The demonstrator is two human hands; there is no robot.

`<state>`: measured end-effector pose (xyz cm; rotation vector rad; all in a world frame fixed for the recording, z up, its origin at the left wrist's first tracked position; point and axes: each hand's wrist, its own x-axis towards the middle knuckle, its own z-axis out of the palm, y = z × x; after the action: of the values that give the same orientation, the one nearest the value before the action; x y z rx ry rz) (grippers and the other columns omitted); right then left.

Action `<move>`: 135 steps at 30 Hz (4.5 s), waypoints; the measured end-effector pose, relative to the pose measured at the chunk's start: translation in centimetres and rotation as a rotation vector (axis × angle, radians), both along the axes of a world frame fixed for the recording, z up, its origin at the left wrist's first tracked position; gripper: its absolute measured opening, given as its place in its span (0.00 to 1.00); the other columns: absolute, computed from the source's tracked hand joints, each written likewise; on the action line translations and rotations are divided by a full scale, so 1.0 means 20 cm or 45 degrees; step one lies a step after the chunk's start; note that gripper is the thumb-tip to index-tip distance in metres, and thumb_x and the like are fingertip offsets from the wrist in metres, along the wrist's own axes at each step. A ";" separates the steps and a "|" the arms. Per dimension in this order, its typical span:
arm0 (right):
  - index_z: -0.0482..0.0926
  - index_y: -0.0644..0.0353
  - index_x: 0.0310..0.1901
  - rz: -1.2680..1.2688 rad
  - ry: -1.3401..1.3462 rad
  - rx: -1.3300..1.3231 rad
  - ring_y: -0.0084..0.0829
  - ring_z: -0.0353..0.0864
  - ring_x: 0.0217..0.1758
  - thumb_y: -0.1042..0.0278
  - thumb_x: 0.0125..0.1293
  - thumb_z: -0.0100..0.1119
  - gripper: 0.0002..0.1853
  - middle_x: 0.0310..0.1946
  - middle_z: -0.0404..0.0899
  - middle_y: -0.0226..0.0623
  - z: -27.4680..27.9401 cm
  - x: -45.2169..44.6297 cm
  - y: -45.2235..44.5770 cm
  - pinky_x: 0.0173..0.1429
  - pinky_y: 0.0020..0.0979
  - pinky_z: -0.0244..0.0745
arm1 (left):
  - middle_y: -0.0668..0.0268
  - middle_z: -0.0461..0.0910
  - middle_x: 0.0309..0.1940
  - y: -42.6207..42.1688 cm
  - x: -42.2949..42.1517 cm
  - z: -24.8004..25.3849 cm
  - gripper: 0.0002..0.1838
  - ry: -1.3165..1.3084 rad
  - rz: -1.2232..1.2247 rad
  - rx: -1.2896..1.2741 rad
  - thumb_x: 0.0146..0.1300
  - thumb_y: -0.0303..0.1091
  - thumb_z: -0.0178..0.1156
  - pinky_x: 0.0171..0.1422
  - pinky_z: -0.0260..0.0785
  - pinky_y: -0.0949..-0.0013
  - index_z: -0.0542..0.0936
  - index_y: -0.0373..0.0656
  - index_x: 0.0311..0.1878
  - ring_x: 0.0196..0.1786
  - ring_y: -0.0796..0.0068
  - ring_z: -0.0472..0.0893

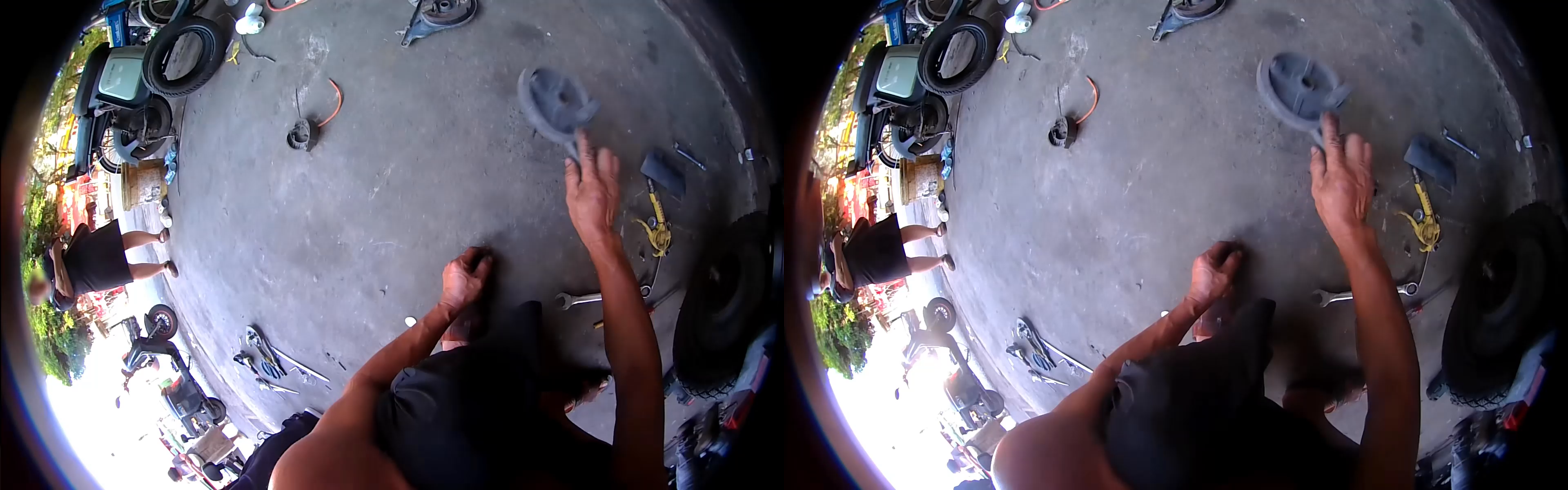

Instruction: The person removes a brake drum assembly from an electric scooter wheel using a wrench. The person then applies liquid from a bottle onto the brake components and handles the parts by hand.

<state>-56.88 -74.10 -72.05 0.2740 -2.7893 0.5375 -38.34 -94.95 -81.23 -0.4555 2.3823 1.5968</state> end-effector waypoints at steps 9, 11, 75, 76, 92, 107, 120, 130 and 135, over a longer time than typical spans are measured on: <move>0.66 0.41 0.67 0.076 -0.135 0.218 0.42 0.67 0.40 0.63 0.62 0.59 0.30 0.36 0.68 0.40 -0.17 0.05 0.07 0.45 0.40 0.67 | 0.51 0.82 0.41 0.01 -0.03 0.13 0.14 -0.323 0.065 0.007 0.62 0.39 0.58 0.50 0.72 0.62 0.80 0.42 0.47 0.46 0.53 0.82; 0.68 0.43 0.66 0.053 -0.045 0.136 0.43 0.68 0.40 0.64 0.62 0.59 0.29 0.36 0.68 0.40 -0.03 0.04 0.02 0.45 0.41 0.67 | 0.51 0.82 0.40 0.02 -0.01 0.11 0.14 -0.309 0.072 0.008 0.62 0.39 0.58 0.50 0.72 0.62 0.80 0.42 0.46 0.46 0.52 0.81; 0.72 0.62 0.50 -0.114 -1.243 -2.103 0.19 0.66 0.26 0.55 0.64 0.48 0.20 0.30 0.72 0.32 0.13 0.43 0.09 0.26 0.21 0.56 | 0.58 0.74 0.44 0.04 -0.72 0.67 0.23 0.843 -0.342 -0.484 0.48 0.23 0.68 0.47 0.71 0.64 0.78 0.43 0.52 0.47 0.62 0.75; 0.72 0.62 0.50 -0.100 -1.252 -2.108 0.19 0.66 0.26 0.55 0.64 0.48 0.21 0.30 0.72 0.32 0.13 0.42 0.09 0.26 0.21 0.56 | 0.58 0.75 0.44 0.04 -0.73 0.67 0.22 0.846 -0.376 -0.548 0.48 0.24 0.67 0.47 0.72 0.63 0.79 0.44 0.50 0.46 0.60 0.76; 0.70 0.62 0.53 -0.266 -1.071 -2.247 0.21 0.70 0.29 0.56 0.66 0.45 0.20 0.33 0.74 0.36 0.02 0.43 0.19 0.25 0.22 0.59 | 0.59 0.73 0.28 -0.15 -0.64 0.85 0.11 0.353 0.102 1.228 0.55 0.35 0.60 0.33 0.71 0.63 0.77 0.36 0.35 0.31 0.66 0.75; 0.70 0.62 0.54 -0.485 -1.082 -2.029 0.20 0.67 0.26 0.59 0.69 0.44 0.19 0.31 0.74 0.34 0.12 0.46 0.17 0.25 0.23 0.58 | 0.60 0.80 0.44 0.03 -0.61 0.59 0.20 0.228 -0.244 -0.056 0.60 0.29 0.64 0.47 0.70 0.71 0.74 0.36 0.55 0.45 0.74 0.77; 0.74 0.62 0.46 -0.251 -1.375 -2.216 0.24 0.76 0.34 0.62 0.64 0.58 0.14 0.33 0.77 0.32 0.68 0.19 0.13 0.38 0.26 0.71 | 0.61 0.79 0.29 0.13 -0.94 1.40 0.13 -0.113 -0.620 -0.018 0.63 0.36 0.61 0.41 0.68 0.69 0.76 0.34 0.41 0.35 0.75 0.75; 0.76 0.59 0.46 -0.602 -1.819 -2.681 0.27 0.79 0.40 0.65 0.65 0.55 0.11 0.37 0.80 0.32 2.22 0.43 -0.31 0.44 0.34 0.73 | 0.56 0.80 0.32 0.00 -0.46 2.72 0.18 -0.260 -0.093 0.218 0.66 0.41 0.58 0.41 0.71 0.65 0.75 0.32 0.44 0.37 0.69 0.79; 0.76 0.62 0.48 -0.453 -2.011 -2.578 0.30 0.80 0.40 0.65 0.65 0.56 0.13 0.38 0.80 0.36 2.88 0.35 -0.48 0.43 0.36 0.76 | 0.55 0.81 0.36 -0.30 -0.57 3.53 0.16 -0.252 -0.191 0.289 0.66 0.40 0.57 0.41 0.72 0.65 0.77 0.35 0.47 0.37 0.68 0.80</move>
<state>-49.93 -83.70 -14.54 -1.4290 -0.9785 3.6454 -49.82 -100.87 -10.67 -0.3614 2.0126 1.6457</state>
